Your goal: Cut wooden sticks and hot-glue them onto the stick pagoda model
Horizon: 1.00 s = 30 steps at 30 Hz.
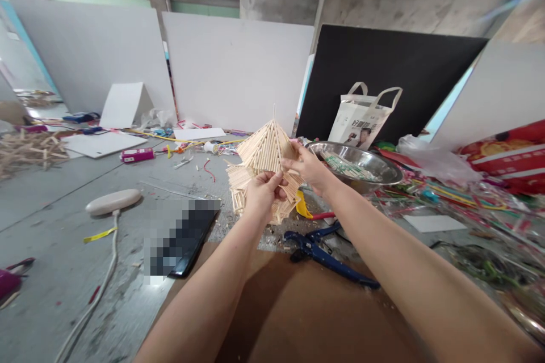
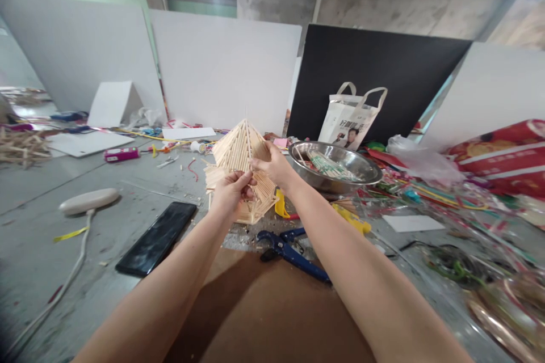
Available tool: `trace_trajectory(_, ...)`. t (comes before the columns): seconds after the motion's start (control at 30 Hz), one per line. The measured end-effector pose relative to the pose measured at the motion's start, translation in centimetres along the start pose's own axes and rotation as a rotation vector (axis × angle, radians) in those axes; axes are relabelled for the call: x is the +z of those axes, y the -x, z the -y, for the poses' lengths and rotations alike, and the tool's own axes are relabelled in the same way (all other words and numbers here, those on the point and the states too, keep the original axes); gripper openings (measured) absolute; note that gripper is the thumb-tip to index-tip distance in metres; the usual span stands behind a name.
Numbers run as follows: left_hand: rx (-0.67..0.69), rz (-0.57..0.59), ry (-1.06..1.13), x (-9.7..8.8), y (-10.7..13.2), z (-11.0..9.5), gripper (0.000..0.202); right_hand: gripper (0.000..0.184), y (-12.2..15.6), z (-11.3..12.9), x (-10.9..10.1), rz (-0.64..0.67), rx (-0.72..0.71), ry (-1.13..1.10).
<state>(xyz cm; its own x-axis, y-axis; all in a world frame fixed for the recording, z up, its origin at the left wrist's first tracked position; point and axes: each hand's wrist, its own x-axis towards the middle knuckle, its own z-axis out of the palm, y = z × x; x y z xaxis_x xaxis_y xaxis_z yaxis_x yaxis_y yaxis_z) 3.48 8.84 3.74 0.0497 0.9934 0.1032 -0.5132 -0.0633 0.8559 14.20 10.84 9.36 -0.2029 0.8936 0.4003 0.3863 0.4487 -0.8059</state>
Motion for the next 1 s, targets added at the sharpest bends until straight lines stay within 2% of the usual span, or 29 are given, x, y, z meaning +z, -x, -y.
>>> trace_trajectory(0.1, 0.001, 0.002, 0.012, 0.0, 0.0, 0.0, 0.03, 0.039, 0.0, 0.2, -0.2, 0.032, 0.022, -0.087)
trace_trajectory(0.27, 0.009, 0.011, 0.022, 0.0, 0.0, 0.0, 0.03, 0.045, 0.0, 0.1, 0.1, -0.068, 0.019, 0.025)
trace_trajectory(0.57, 0.013, 0.01, 0.031, 0.0, 0.1, 0.0, 0.028, 0.049, -0.4, -0.5, 0.3, -0.082, 0.013, 0.114)
trace_trajectory(0.73, 0.001, 0.038, 0.033, 0.0, 0.3, -0.2, 0.024, 0.047, 0.1, 0.1, 0.0, -0.016, 0.016, 0.021)
trace_trajectory(0.87, -0.081, 0.116, -0.023, -0.2, 0.5, -0.1, 0.022, 0.051, 0.7, -0.2, -0.6, -0.114, 0.054, -0.045)
trace_trajectory(1.0, -0.172, 0.19, -0.053, 0.0, 0.8, 0.1, 0.02, 0.051, 1.5, -1.2, -0.9, -0.192, 0.036, 0.007)
